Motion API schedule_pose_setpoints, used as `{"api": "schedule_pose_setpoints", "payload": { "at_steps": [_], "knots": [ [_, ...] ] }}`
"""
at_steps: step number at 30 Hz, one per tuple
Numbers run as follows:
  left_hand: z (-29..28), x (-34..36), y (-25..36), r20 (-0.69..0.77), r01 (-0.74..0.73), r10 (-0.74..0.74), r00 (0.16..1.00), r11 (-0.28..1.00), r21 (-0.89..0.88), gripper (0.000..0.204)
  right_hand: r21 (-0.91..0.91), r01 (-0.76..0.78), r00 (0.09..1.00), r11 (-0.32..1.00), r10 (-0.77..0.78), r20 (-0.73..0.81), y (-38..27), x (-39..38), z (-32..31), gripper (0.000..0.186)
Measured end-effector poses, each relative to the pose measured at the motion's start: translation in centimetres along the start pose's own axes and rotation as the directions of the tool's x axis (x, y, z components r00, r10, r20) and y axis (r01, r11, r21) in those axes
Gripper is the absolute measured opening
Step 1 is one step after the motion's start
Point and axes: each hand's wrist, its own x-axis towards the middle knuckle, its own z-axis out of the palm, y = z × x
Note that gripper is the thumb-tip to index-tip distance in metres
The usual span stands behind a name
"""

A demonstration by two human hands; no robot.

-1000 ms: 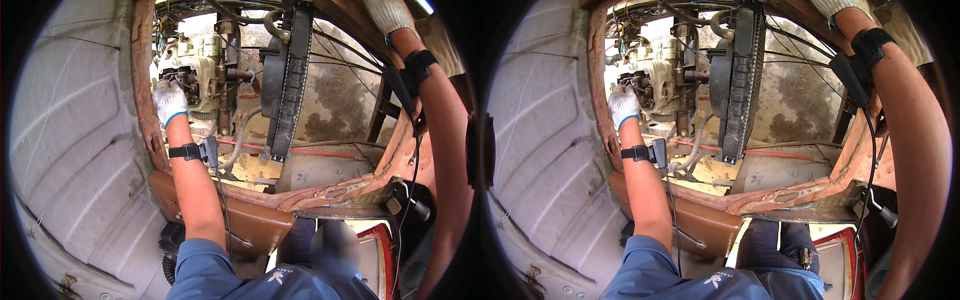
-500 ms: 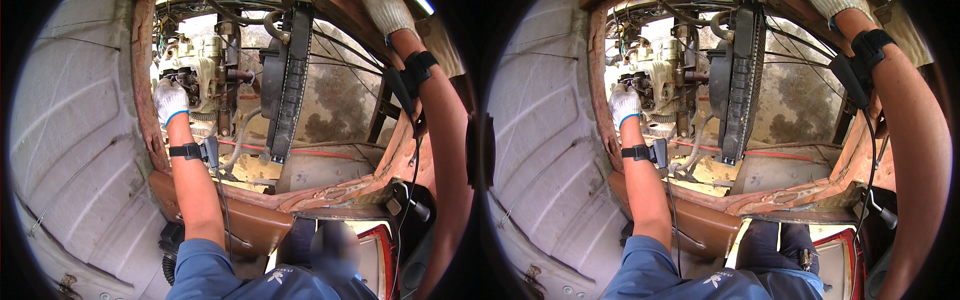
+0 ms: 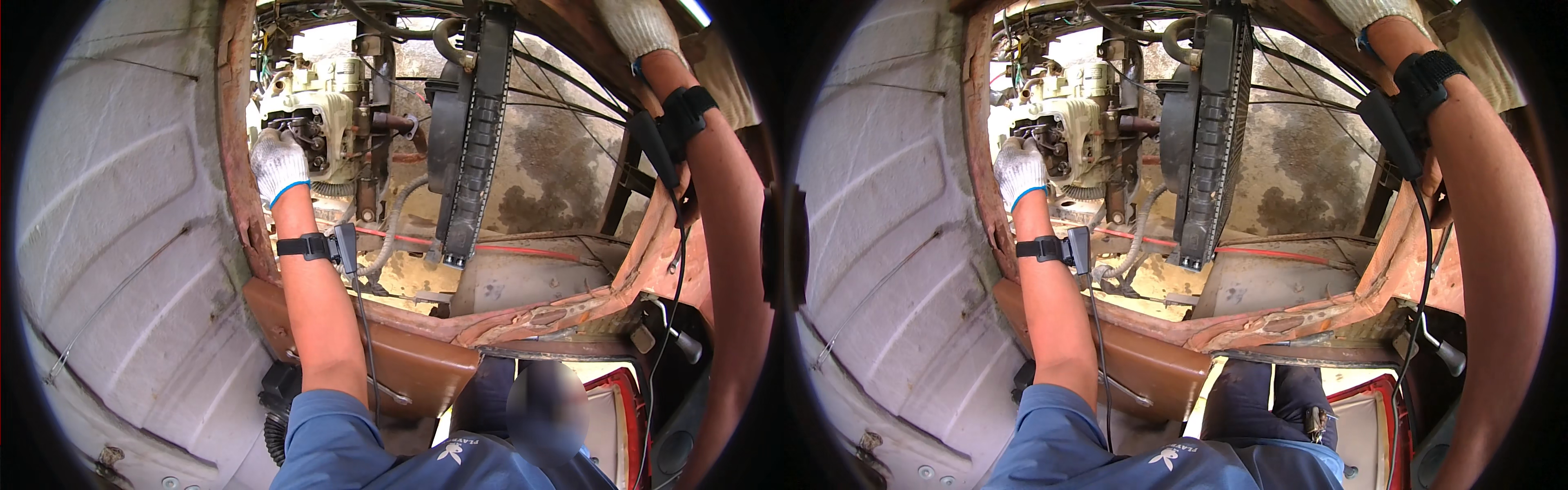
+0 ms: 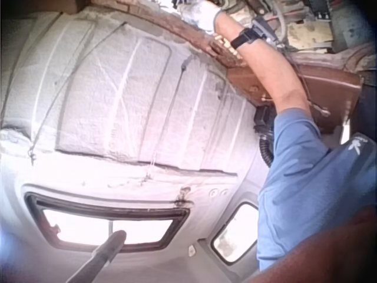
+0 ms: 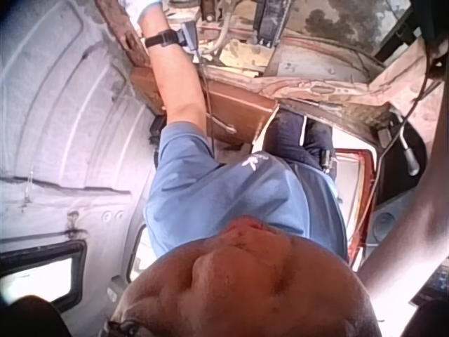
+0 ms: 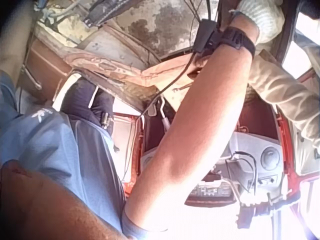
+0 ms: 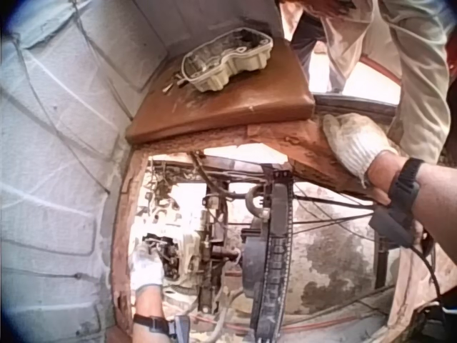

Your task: Repairing or inspecting internal mechanical components of an engine within a service bay.

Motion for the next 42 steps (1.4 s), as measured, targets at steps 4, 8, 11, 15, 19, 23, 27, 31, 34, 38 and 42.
{"api": "schedule_pose_setpoints", "payload": {
  "at_steps": [4,8,11,15,19,23,27,31,34,38,42],
  "knots": [
    [0.0,0.2,0.2,0.024,0.036,-0.038,0.999,0.997,0.068,0.023,0.066,-0.070,0.997,0.995,0.069,0.020,0.0,0.2,0.1,0.050],
    [-0.2,0.3,0.3,0.049,0.071,-0.068,0.996,0.996,-0.055,0.023,0.114,-0.100,0.995,0.988,0.101,-0.002,-0.4,-0.1,-0.1,0.055],
    [-0.5,0.3,0.2,0.075,0.074,-0.066,0.995,0.991,-0.110,0.024,0.204,-0.186,0.982,0.961,0.190,0.002,-0.5,-0.4,-0.4,0.055],
    [-0.6,0.3,0.0,0.105,0.045,-0.035,0.994,0.995,-0.091,0.027,0.182,-0.124,0.992,0.976,0.125,0.009,-0.5,0.0,-0.5,0.055],
    [-0.3,0.4,0.2,0.063,0.072,-0.075,0.995,0.997,0.038,0.029,0.017,-0.062,0.996,0.998,0.061,0.063,-0.1,0.3,-0.4,0.053],
    [-0.6,0.1,0.1,0.092,0.087,-0.079,0.993,0.992,-0.089,0.027,-0.128,0.080,0.995,0.989,-0.072,0.066,-0.1,0.2,-0.3,0.052],
    [-1.2,0.0,0.4,0.099,0.083,-0.071,0.993,0.989,-0.122,0.026,0.129,-0.050,0.999,0.990,0.051,-0.002,-0.1,-0.3,-0.3,0.047],
    [-0.8,0.0,0.7,0.071,0.062,-0.067,0.995,0.996,0.065,0.025,0.025,0.016,1.000,1.000,-0.016,0.005,0.1,-0.1,-0.1,0.038],
    [-0.1,0.2,0.2,0.072,0.110,-0.111,0.991,0.994,0.017,0.022,-0.132,0.124,0.992,0.983,-0.126,-0.009,0.4,-0.1,0.2,0.035],
    [-0.3,0.5,-0.2,0.118,0.115,-0.104,0.988,0.989,-0.088,0.026,-0.124,0.136,0.989,0.983,-0.143,-0.050,0.1,-0.4,-0.2,0.040],
    [-2.9,-1.6,1.5,0.110,-0.068,0.068,0.992,0.998,-0.004,0.028,0.312,-0.159,0.987,0.937,0.160,0.022,-0.9,-0.7,-1.7,0.048]
  ]
}}
